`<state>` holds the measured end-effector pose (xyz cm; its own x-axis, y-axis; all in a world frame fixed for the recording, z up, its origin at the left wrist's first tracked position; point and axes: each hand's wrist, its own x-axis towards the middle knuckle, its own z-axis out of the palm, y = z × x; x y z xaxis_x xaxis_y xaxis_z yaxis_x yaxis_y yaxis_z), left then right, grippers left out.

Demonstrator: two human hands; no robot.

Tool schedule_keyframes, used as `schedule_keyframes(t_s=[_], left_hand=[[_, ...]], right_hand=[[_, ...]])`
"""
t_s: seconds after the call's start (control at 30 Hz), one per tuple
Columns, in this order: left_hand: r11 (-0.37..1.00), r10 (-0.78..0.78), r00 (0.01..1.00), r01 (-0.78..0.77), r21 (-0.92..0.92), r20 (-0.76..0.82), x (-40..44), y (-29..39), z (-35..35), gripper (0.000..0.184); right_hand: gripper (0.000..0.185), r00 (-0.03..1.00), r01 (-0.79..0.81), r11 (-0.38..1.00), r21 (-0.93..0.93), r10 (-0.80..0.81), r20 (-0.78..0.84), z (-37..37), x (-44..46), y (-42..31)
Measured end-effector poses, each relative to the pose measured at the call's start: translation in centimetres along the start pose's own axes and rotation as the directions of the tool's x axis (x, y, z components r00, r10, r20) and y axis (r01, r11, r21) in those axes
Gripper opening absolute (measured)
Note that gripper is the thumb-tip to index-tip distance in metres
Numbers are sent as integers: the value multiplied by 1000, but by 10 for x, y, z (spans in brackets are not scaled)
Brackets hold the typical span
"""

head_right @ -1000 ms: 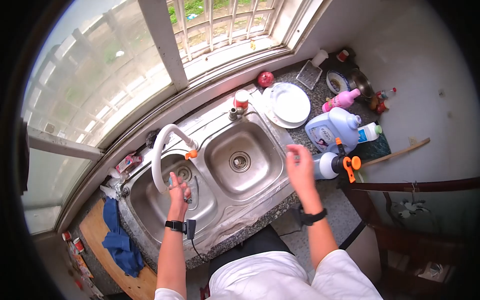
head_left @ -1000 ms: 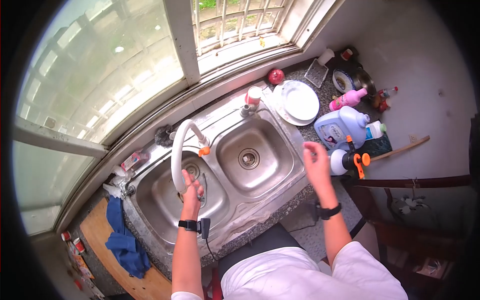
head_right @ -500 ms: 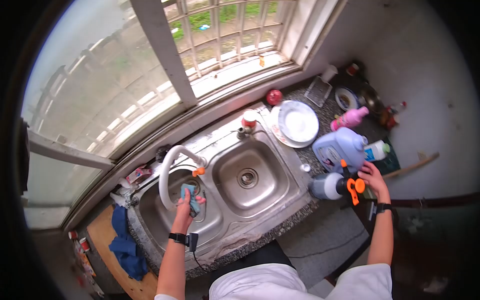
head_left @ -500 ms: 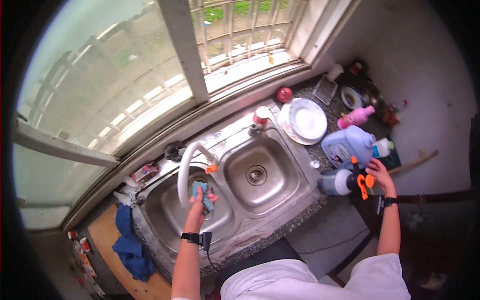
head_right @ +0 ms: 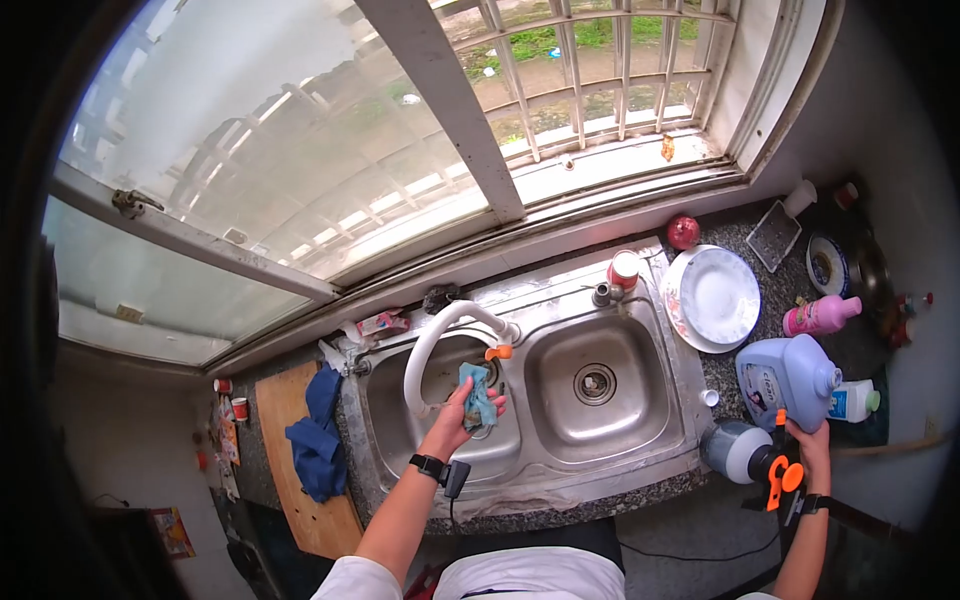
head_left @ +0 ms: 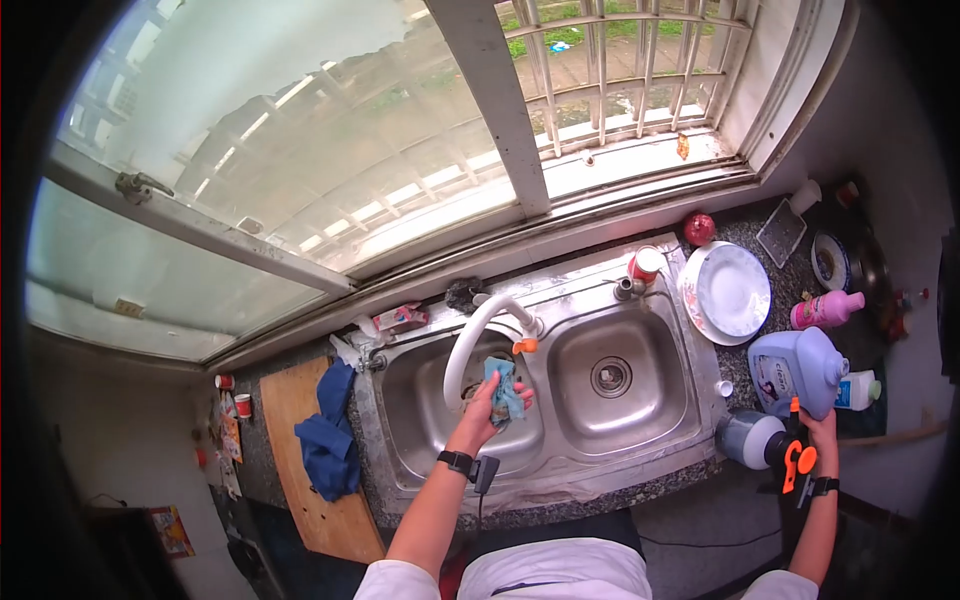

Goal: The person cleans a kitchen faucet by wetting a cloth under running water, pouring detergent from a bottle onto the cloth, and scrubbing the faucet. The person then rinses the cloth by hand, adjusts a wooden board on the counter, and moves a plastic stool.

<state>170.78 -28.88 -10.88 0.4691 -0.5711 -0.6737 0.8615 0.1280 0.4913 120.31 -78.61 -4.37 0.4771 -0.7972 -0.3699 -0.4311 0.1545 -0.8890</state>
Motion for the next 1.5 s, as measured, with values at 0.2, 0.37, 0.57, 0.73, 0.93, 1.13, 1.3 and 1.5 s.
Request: schedule_keyframes(t_s=[0.2,0.37,0.57,0.73,0.93,1.13,1.3,1.5], left_hand=[[977,-58,992,80,-197,115,0,-4,-34,35],[994,109,994,-109,-12,-20,-8,-5,-67,31],[918,246,945,-157,363,-214,-40,7,-87,31],[976,137,984,-114,187,-114,-55,7,-112,43],[905,293,954,-255,340,-66,-59,-2,-144,47],[982,185,980,-180,-64,73,-96,22,-136,49],[979,185,958,-161,-123,218,-114,32,-139,44],[828,469,879,-472,301,90,-155,46,-118,32]], right_hand=[[58,997,73,978,197,-69,-24,-2,4,-20],[53,983,153,985,77,-144,-111,-19,-17,-47],[52,935,216,976,24,-200,-294,-65,-89,-139],[64,836,375,924,-78,-373,-403,-92,-173,-237],[77,770,508,860,-46,-477,-424,-35,-256,-314],[84,878,460,886,-63,-464,-118,-5,-235,-261],[64,939,341,933,-117,-332,87,216,-273,-275],[31,896,364,841,-401,-200,396,357,-295,-261]])
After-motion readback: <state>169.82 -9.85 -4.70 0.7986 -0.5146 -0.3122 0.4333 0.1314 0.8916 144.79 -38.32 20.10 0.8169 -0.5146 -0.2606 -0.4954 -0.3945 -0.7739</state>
